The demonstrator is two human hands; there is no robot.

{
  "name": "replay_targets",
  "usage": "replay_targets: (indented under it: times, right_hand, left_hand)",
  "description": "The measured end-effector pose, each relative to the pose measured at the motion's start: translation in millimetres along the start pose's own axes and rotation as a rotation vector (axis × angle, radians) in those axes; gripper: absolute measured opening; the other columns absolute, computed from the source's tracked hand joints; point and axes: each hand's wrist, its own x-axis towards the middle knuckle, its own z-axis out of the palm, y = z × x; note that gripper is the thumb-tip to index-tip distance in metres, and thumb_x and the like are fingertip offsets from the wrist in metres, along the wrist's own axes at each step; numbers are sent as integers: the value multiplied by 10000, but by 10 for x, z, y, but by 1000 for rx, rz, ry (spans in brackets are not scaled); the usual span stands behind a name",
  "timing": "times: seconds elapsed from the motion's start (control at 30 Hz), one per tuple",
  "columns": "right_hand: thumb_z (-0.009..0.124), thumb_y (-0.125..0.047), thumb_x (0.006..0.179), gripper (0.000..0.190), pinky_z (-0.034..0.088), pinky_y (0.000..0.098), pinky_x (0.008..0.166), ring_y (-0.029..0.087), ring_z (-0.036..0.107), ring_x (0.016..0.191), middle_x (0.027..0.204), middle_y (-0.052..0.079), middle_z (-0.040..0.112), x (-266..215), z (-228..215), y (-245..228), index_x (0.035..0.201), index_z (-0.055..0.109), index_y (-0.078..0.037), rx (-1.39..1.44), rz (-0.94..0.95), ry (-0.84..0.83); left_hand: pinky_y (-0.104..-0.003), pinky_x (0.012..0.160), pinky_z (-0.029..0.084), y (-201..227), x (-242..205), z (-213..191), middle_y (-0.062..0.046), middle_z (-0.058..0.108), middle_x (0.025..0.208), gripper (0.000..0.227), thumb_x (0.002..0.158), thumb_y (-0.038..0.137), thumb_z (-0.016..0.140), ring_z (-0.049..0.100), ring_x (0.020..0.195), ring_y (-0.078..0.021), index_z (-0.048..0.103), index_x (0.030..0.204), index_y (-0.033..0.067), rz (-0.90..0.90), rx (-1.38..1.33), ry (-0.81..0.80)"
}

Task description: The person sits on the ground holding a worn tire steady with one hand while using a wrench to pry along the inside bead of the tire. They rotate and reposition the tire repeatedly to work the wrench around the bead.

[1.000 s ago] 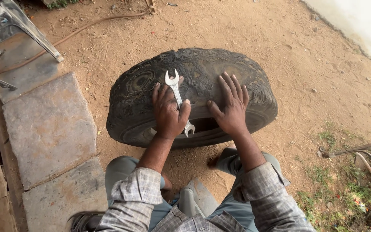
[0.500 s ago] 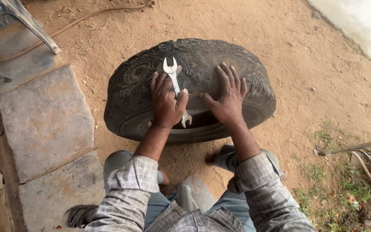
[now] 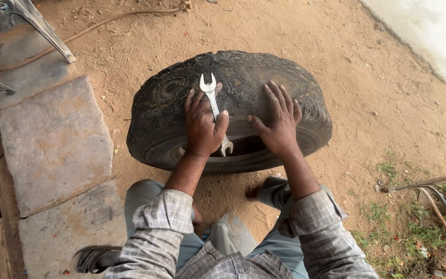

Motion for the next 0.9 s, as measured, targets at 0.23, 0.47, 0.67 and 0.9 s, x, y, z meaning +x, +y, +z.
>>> replay_targets:
  times: [0.23,0.47,0.67,0.9]
  right_hand:
    - [716,-582,899,863,16,488,1297,247,177,1609,1711,21,324,44,-98,-1,1615,380,-237,47,-3,46]
    - [675,-492,957,768,46,474,1297,229,185,1612,1715,4,319,-42,-180,88,1622,379,-245,45,-45,-44]
    - [689,-431,983,723,48,502,1273,260,188,1583,1691,32,317,92,-163,91,1602,386,-213,42,-55,11]
    - [676,-268,1019,406,502,436,1108,242,651,1297,1401,80,655,-786,392,-409,1398,593,-151,383,102,176]
  left_hand:
    - [-577,1304,144,-19,62,22,-158,612,1510,282,956,218,557,447,1494,-333,648,727,82,37,-6,0]
    - [-582,1308,140,19,1,54,-144,598,1527,248,971,223,553,446,1505,-349,689,958,15,18,10,-16]
    - [-574,1302,134,1,158,44,-141,589,1527,246,960,222,561,455,1481,-338,704,948,22,-4,13,-61]
    - [-584,1313,95,30,-45,4,-126,545,1583,468,1000,239,522,418,1529,-337,628,1354,-48,-52,-23,-40]
